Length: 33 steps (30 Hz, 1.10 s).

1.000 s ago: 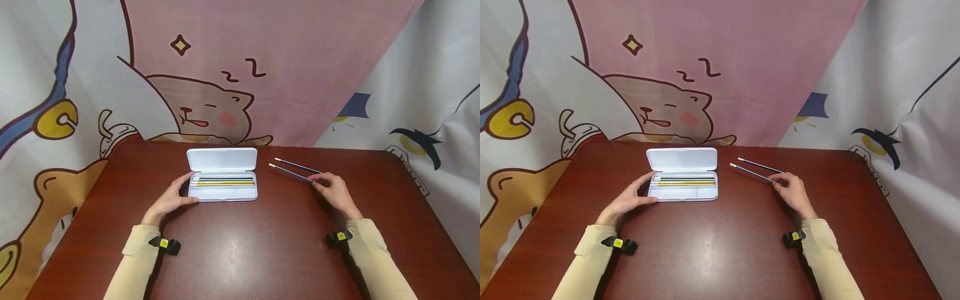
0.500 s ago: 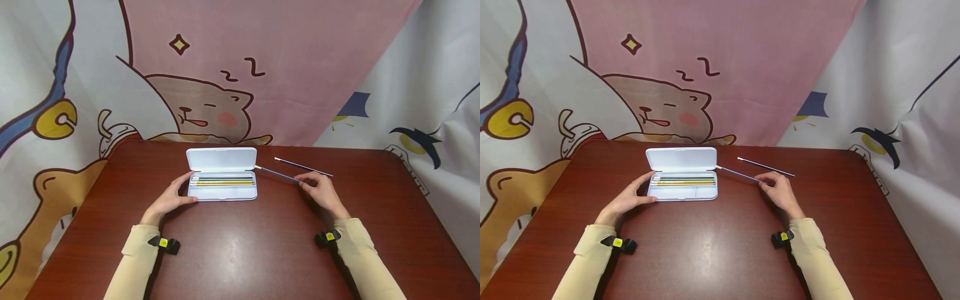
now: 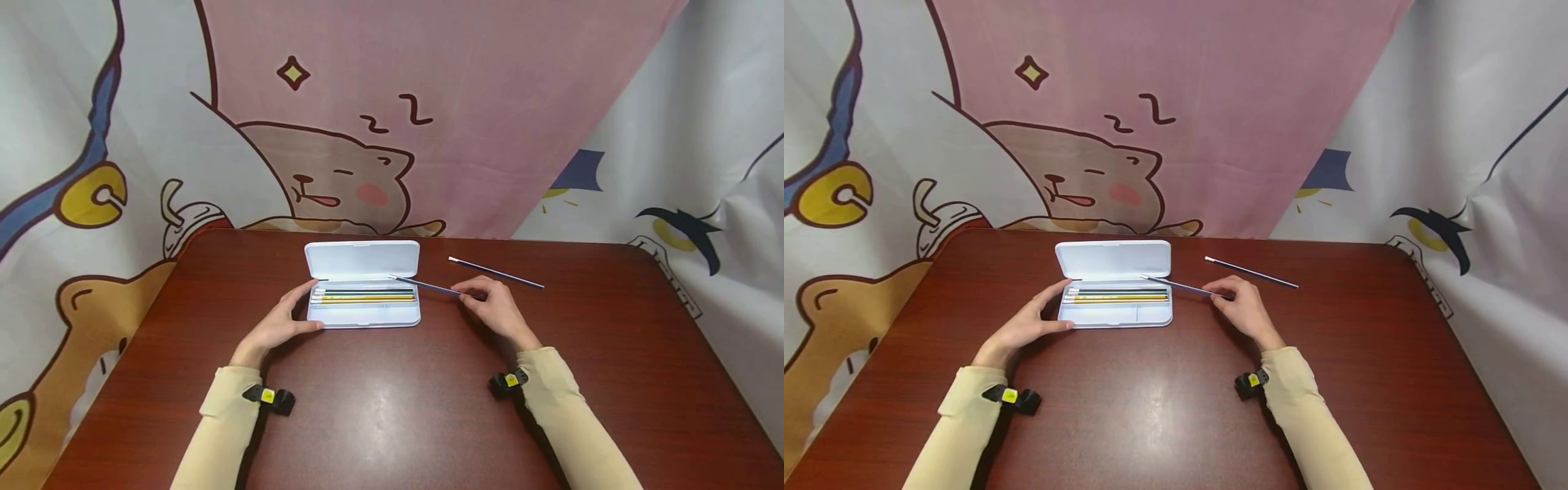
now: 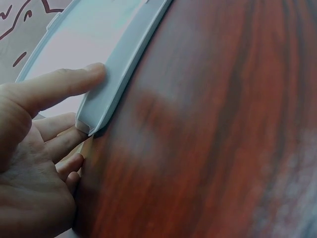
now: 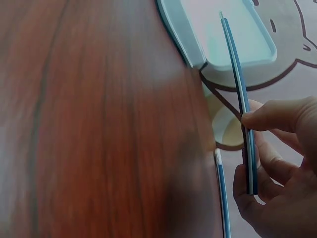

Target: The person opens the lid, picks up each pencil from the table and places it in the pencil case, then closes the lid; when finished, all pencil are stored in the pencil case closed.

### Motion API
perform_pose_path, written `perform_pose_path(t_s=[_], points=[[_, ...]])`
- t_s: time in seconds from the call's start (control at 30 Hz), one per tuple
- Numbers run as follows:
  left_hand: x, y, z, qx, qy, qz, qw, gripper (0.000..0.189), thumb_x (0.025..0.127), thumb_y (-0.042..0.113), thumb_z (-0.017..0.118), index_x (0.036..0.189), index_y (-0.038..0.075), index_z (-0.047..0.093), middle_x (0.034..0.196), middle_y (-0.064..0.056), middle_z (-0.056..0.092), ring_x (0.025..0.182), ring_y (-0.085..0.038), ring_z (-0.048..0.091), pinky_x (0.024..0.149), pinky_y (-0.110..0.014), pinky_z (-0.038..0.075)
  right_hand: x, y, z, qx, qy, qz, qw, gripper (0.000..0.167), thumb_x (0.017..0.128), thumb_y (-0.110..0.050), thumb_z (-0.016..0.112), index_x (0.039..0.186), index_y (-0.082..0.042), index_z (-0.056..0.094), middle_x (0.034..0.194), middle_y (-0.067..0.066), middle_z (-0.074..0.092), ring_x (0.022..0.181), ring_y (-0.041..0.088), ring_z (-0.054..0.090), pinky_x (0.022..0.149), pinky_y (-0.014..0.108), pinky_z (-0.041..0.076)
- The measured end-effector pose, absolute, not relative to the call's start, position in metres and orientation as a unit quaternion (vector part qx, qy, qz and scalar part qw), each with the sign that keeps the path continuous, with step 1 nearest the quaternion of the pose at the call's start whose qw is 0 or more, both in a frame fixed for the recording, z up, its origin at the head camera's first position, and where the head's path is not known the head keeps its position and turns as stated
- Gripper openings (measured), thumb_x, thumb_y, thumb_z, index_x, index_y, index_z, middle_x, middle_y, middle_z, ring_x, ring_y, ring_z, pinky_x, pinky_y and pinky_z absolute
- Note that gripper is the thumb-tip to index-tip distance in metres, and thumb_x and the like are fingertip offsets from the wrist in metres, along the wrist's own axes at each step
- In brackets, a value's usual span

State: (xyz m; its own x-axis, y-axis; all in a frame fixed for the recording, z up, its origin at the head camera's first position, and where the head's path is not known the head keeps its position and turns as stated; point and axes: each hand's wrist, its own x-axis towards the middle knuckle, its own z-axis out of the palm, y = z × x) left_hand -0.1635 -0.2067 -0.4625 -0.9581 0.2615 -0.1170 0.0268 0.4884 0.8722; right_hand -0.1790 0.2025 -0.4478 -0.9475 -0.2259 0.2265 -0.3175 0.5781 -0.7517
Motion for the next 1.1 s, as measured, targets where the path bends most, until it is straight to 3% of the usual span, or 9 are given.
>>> perform_pose_path(t_s=[0.23,0.43,0.57,1.1], points=[[-0.164,-0.203,-0.463,0.086,0.85,0.506,0.118,0.086,0.079,0.001,0.075,0.149,-0.001,0.025,0.15,-0.029,0.021,0.138,-0.045,0.014,0.107,-0.065,0.009,-0.183,0.185,-0.446,0.163,-0.883,0.438,0.047,0.02,0.084,0.005,0.068,0.1,-0.005,0.075,0.097,0.007,0.068,0.087,0.021,0.061,0.076,0.037,0.05],[-0.163,-0.206,-0.462,0.091,0.848,0.509,0.117,0.09,0.078,0.008,0.078,0.151,0.007,0.026,0.152,-0.023,0.023,0.139,-0.04,0.014,0.108,-0.064,0.01,-0.186,0.173,-0.448,0.176,-0.882,0.435,0.041,0.02,0.084,0.004,0.067,0.1,-0.005,0.075,0.096,0.006,0.068,0.08,0.019,0.058,0.07,0.031,0.048],[-0.162,-0.207,-0.463,0.098,0.844,0.513,0.117,0.091,0.077,0.011,0.079,0.152,0.011,0.026,0.154,-0.019,0.022,0.14,-0.039,0.013,0.108,-0.064,0.009,-0.186,0.167,-0.449,0.19,-0.878,0.437,0.042,0.019,0.083,0.004,0.067,0.099,-0.004,0.075,0.094,0.006,0.068,0.082,0.02,0.059,0.072,0.033,0.049],[-0.165,-0.208,-0.461,0.087,0.861,0.48,0.145,0.095,0.079,0.018,0.078,0.155,0.017,0.02,0.154,-0.023,0.014,0.14,-0.043,0.009,0.105,-0.069,0.011,-0.187,0.151,-0.454,0.208,-0.873,0.44,0.039,0.019,0.082,0.006,0.067,0.097,-0.003,0.075,0.091,0.005,0.068,0.088,0.021,0.062,0.078,0.039,0.05]])
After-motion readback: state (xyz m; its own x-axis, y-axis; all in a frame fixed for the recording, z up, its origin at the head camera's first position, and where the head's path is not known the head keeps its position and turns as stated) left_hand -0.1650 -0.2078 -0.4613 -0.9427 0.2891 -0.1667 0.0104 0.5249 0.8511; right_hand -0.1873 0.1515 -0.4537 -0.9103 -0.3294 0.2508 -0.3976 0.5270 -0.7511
